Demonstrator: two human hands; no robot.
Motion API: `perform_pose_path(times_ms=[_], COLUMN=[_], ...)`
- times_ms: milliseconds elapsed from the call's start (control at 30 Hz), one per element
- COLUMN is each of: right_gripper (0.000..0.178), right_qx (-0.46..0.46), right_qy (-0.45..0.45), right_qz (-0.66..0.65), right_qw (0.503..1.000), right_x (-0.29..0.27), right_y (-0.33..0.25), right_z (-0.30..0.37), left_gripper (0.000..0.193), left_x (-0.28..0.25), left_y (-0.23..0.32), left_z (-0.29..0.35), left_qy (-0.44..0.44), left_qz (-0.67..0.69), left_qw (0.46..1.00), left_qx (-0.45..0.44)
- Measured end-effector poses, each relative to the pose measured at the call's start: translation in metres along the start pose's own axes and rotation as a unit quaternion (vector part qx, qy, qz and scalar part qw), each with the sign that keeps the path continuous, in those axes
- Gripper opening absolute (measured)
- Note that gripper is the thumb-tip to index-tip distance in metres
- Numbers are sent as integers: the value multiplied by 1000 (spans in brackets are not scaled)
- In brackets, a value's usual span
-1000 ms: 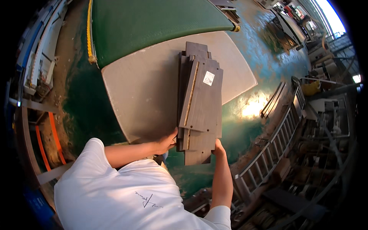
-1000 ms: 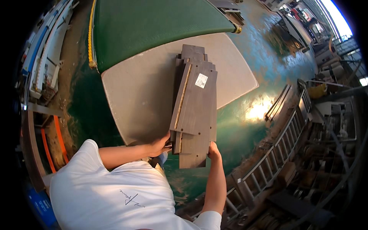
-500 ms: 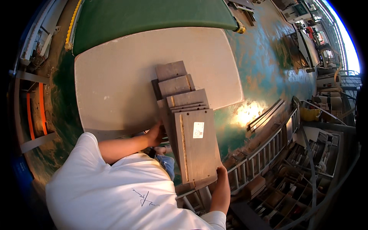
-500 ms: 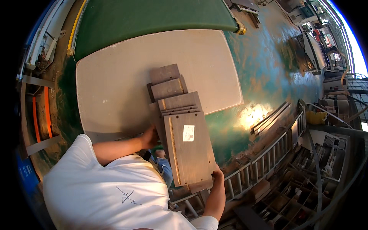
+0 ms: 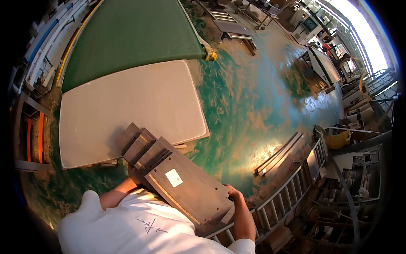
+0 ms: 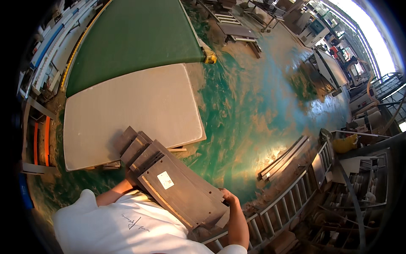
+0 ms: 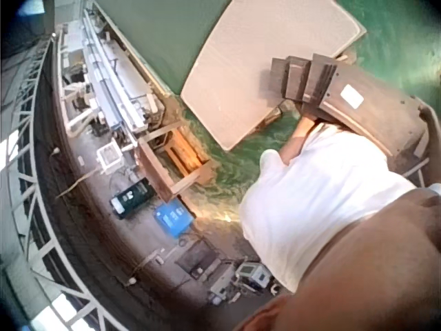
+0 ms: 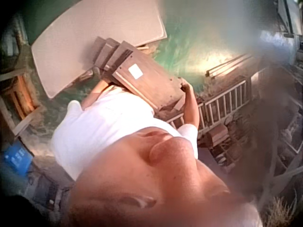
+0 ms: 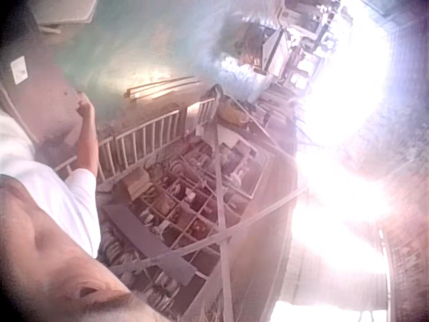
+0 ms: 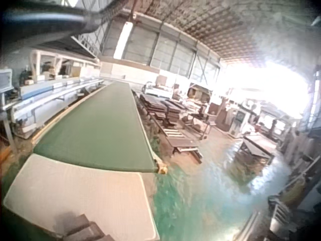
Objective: The person picks up dark wood panels from a table, stacks them together, carries the stack across the workshop, and feeds individual panels into a processing machine while using the touch screen interface.
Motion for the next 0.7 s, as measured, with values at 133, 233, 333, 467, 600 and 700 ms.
perform_pose_path(times_ms=[133,233,333,467,600,700], right_gripper=[33,33,41,40,45,55], right_qx=[-81,-236,-80,75,66,22], right_qy=[-70,-24,16,56,122,54], right_qz=[-43,135,131,75,-41,-162], right_qw=[993,962,988,993,990,985], right_x=[-91,-153,-265,-376,-503,-595], right_y=[39,20,43,36,64,123], right_z=[-41,-11,-23,22,69,72], left_gripper=[72,77,74,71,67,71], left_x=[7,62,32,53,111,162], left_y=[-60,-141,-200,-290,-395,-495], left_z=[-44,-82,-172,-265,-406,-488], left_qy=[-20,89,52,91,12,75], left_qz=[-52,351,28,14,-19,29], left_qw=[997,932,997,995,1000,995], left_qx=[47,-26,42,34,5,-54])
Point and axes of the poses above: each hand's wrist, its own z-axis away from the middle knuckle, its own x-axis out of the palm, y = z × x, the point moved 10 cm from there along -z, towards the middle knuckle, and after that the axes turned 12 degrees about x, right-handed, at the moved point
